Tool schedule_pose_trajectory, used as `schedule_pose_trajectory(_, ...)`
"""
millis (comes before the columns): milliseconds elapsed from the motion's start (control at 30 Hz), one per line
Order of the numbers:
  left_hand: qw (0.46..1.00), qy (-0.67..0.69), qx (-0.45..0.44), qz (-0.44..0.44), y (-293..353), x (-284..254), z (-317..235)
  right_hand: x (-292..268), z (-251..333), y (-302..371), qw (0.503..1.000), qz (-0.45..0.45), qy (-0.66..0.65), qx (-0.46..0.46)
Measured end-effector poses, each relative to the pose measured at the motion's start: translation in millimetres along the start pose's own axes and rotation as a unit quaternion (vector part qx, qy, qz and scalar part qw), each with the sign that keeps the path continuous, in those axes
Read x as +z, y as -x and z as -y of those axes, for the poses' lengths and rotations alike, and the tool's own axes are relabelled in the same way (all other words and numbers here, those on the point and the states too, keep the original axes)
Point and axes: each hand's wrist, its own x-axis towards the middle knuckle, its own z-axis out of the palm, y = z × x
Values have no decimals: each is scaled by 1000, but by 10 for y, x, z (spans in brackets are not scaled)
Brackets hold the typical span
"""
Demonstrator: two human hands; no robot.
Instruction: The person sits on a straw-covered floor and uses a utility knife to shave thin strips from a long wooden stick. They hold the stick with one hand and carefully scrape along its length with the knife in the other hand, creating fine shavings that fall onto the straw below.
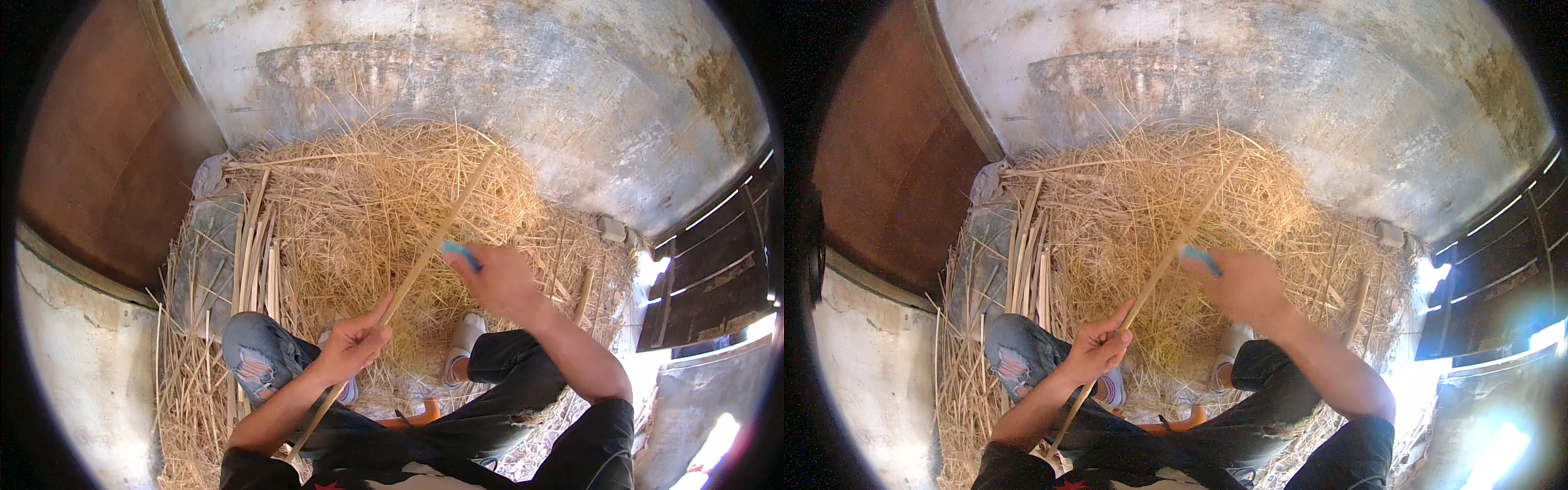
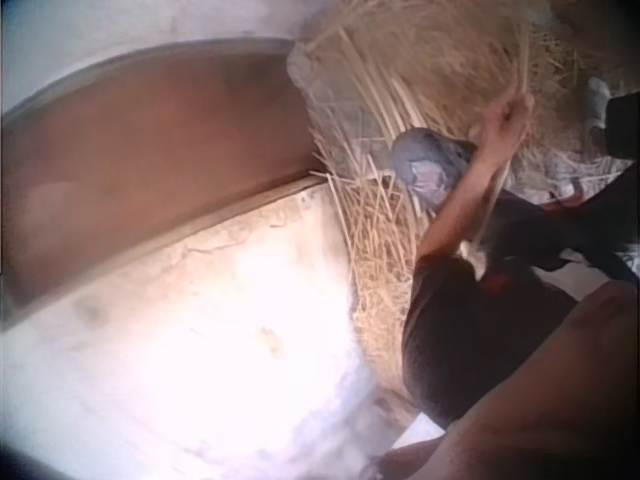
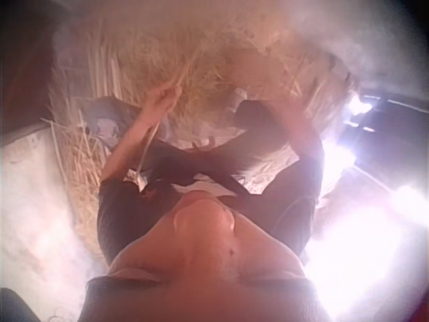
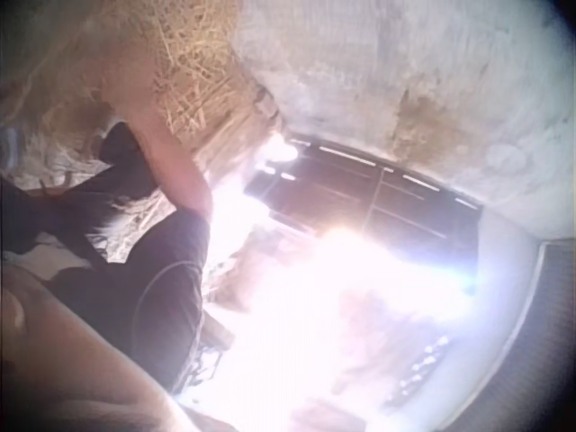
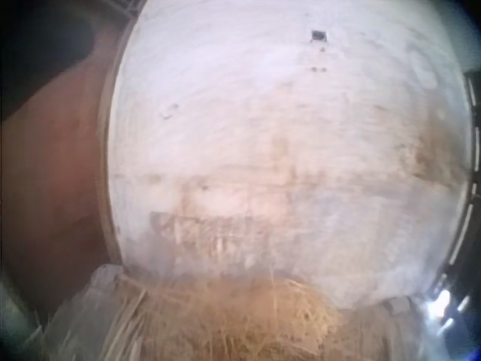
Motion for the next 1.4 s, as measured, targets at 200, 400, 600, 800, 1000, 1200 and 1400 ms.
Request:
schedule_pose_trajectory(200, 999, 15, -5, -45, 22, 5, 9, 327, 348, 123, 993, 35, 45, -106)
schedule_pose_trajectory(400, 999, -43, 20, 0, 172, -77, 9, -63, -65, -346, 998, -12, 24, 60)
schedule_pose_trajectory(600, 999, -33, 0, -43, 122, -39, -2, 375, 301, 106, 990, 14, 93, -102)
schedule_pose_trajectory(800, 989, -140, 30, 37, 317, -66, -34, -244, -1249, -628, 945, -281, -80, 145)
schedule_pose_trajectory(1000, 990, -128, 28, 47, 256, 10, 0, -451, -1524, -235, 802, -330, -453, 205)
schedule_pose_trajectory(1200, 993, -103, 3, 50, 168, 60, -30, -367, -701, -133, 846, -144, -489, 155)
schedule_pose_trajectory(1400, 998, -45, 0, 49, 7, 121, 10, -23, -303, -203, 861, -11, -500, 93)
